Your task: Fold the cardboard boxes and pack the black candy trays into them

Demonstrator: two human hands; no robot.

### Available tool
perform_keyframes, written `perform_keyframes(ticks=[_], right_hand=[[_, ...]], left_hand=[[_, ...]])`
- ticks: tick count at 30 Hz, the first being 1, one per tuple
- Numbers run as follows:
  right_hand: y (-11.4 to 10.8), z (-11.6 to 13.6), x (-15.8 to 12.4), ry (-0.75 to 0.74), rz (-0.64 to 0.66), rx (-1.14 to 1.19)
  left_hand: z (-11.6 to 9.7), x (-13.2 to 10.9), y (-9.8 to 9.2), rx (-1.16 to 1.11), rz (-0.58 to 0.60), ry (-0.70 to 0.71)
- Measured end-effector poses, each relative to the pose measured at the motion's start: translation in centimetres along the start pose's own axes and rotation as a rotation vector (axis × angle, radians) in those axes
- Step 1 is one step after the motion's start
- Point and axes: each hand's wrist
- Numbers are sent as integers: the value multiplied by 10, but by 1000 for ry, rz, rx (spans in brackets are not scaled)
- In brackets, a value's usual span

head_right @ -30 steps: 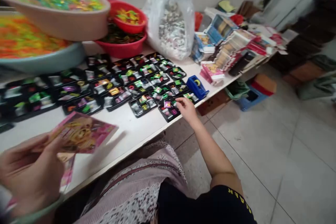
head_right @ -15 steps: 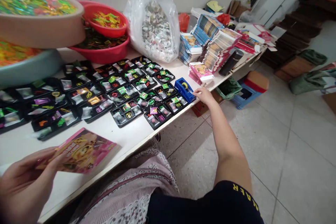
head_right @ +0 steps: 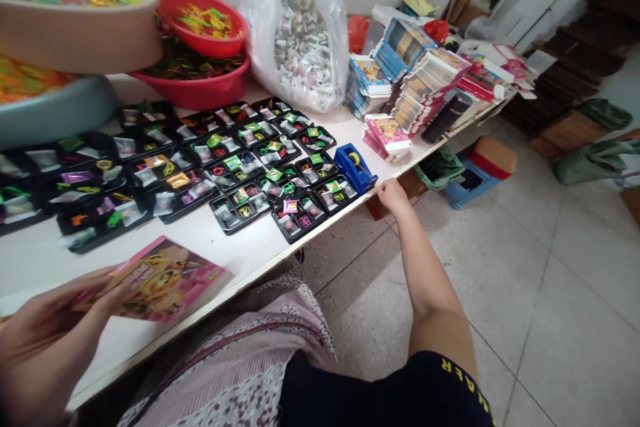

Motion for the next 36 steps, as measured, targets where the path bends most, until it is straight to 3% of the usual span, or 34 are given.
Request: perform_keyframes(ticks=[2,4,7,9,12,15,18,21,25,28,30,33,36], right_hand=[[1,11,-20,-14,24,-20],[14,32,-52,-95,139,58],[51,88,-115,-401,447,423],[79,131,-158,-497,606,620],[116,184,-204,-501,798,762],[141,206,-220,-486,876,748],[152,210,-217,-553,809,626],[154,215,-211,-704,616,366],[153,215,-203,-828,491,-82],[154,196,-187,-916,488,-129],[156,178,-168,-989,374,-152],[161,159,-137,-1110,194,-361],[171,157,-119,-1187,181,-533]], left_hand=[[0,-2,-2,-19,57,37],[1,-5,-5,-13,145,84],[-1,-10,-7,80,245,185],[-4,-12,-7,150,313,271],[-14,-14,-8,287,455,426],[-24,-15,-12,428,561,544],[-25,-14,-14,471,606,579],[-19,-11,-12,340,569,557],[-10,-3,-17,104,482,376],[-1,8,-37,-43,321,185],[7,15,-56,-131,262,73],[24,22,-82,-184,369,-13],[44,25,-106,-36,498,13]])
Point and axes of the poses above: each hand's wrist, its own x-axis towards the middle knuckle, its own y-axis out of the palm, z = x × y, and after that the axes turned 11 degrees about -x, right-handed
